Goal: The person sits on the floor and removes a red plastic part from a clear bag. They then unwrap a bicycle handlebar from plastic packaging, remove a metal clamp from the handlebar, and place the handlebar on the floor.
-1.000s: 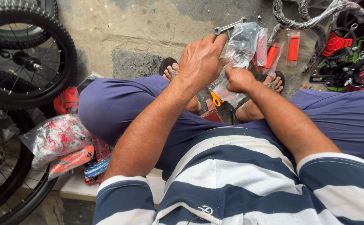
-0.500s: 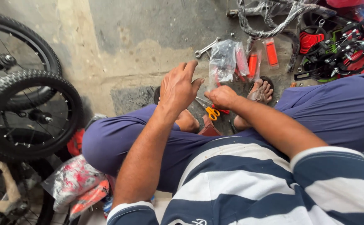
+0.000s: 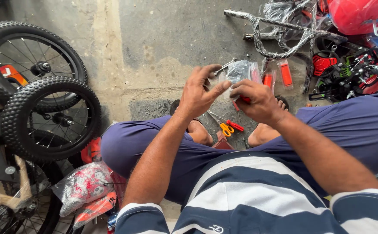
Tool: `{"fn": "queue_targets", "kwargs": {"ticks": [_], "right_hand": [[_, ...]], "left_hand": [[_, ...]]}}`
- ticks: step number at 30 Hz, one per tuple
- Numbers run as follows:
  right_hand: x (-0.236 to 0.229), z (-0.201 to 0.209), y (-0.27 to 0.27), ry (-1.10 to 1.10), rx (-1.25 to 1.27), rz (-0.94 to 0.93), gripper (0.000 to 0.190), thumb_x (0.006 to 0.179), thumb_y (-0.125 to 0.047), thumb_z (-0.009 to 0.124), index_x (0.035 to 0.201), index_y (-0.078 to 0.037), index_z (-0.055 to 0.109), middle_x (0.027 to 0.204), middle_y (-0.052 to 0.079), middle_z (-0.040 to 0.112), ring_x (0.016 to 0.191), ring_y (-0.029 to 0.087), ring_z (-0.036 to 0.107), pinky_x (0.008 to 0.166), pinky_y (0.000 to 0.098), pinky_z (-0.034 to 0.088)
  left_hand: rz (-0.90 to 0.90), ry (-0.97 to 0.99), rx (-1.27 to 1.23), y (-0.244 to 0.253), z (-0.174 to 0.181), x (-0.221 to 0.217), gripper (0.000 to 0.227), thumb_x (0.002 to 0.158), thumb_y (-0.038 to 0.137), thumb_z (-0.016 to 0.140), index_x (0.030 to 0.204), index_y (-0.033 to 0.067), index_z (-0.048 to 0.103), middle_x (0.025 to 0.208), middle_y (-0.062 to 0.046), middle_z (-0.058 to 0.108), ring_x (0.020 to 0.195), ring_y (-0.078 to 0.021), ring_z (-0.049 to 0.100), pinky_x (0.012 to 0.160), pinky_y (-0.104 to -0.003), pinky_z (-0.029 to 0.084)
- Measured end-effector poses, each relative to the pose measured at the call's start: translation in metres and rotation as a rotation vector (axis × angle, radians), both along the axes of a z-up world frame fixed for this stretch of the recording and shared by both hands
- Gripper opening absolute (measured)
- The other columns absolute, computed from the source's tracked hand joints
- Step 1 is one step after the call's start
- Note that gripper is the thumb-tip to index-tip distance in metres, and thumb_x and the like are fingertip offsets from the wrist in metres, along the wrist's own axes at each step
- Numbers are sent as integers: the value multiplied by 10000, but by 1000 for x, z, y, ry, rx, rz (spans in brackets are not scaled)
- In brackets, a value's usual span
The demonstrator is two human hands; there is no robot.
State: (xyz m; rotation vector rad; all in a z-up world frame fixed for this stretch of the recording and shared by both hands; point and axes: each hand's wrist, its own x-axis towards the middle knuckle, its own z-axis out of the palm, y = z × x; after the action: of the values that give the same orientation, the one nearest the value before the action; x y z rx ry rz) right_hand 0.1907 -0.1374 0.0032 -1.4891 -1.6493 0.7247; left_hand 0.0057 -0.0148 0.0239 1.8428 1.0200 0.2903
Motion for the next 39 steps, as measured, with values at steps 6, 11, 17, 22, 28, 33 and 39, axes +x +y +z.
{"fn": "queue_targets", "kwargs": {"ticks": [6, 11, 17, 22, 28, 33, 39], "right_hand": [[-14, -7, -10, -47, 51, -8, 317, 821, -46, 785, 1133, -78, 736, 1134, 104, 732, 985, 284, 737, 825, 356, 593], [-7, -10, -13, 148, -94, -104, 317, 890, -103, 767, 1196, -31, 728, 1094, 118, 751, 933, 202, 742, 818, 315, 586], [2, -21, -9, 401, -336, -344, 272, 934, -193, 766, 1147, -25, 756, 965, 86, 777, 750, 119, 685, 667, 270, 553], [-1, -37, -11, 297, -135, -141, 214, 972, -169, 764, 1096, 5, 755, 936, 80, 749, 802, 97, 687, 676, 242, 538], [4, -40, -7, 477, -377, -339, 208, 993, -203, 730, 1051, -5, 754, 842, 78, 719, 701, 111, 633, 615, 279, 515], [-6, -28, -6, 273, -199, -175, 270, 916, -216, 779, 1039, 20, 735, 892, 88, 724, 749, 118, 664, 650, 289, 537], [-5, -28, -4, 283, -230, -186, 189, 959, -178, 724, 994, 5, 753, 854, 75, 736, 757, 135, 672, 675, 291, 536]], "left_hand": [[2, -110, -64, -11, -21, -5, 309, 952, 147, 719, 1257, 95, 712, 926, -81, 769, 827, -145, 723, 770, -295, 592], [100, -155, -66, -9, -32, -7, 306, 967, 105, 676, 1272, 89, 674, 987, -100, 767, 866, -152, 739, 769, -307, 617], [68, -65, 104, -9, -23, -5, 308, 955, 91, 677, 1263, 79, 672, 965, -113, 775, 837, -181, 757, 747, -315, 606], [28, -162, -60, -16, -21, 0, 307, 969, 80, 669, 1275, 74, 656, 930, -103, 785, 827, -163, 777, 739, -311, 609], [35, -112, -23, -10, -20, 0, 310, 996, 73, 632, 1305, 85, 640, 920, -99, 786, 817, -147, 765, 749, -300, 611], [-2, -135, -61, -12, -25, 0, 359, 983, 49, 612, 1341, 76, 604, 968, -118, 785, 855, -153, 773, 779, -296, 623], [-11, -112, -24, -10, -27, 0, 381, 972, 36, 617, 1349, 82, 590, 998, -125, 785, 887, -154, 772, 797, -311, 624]]}}
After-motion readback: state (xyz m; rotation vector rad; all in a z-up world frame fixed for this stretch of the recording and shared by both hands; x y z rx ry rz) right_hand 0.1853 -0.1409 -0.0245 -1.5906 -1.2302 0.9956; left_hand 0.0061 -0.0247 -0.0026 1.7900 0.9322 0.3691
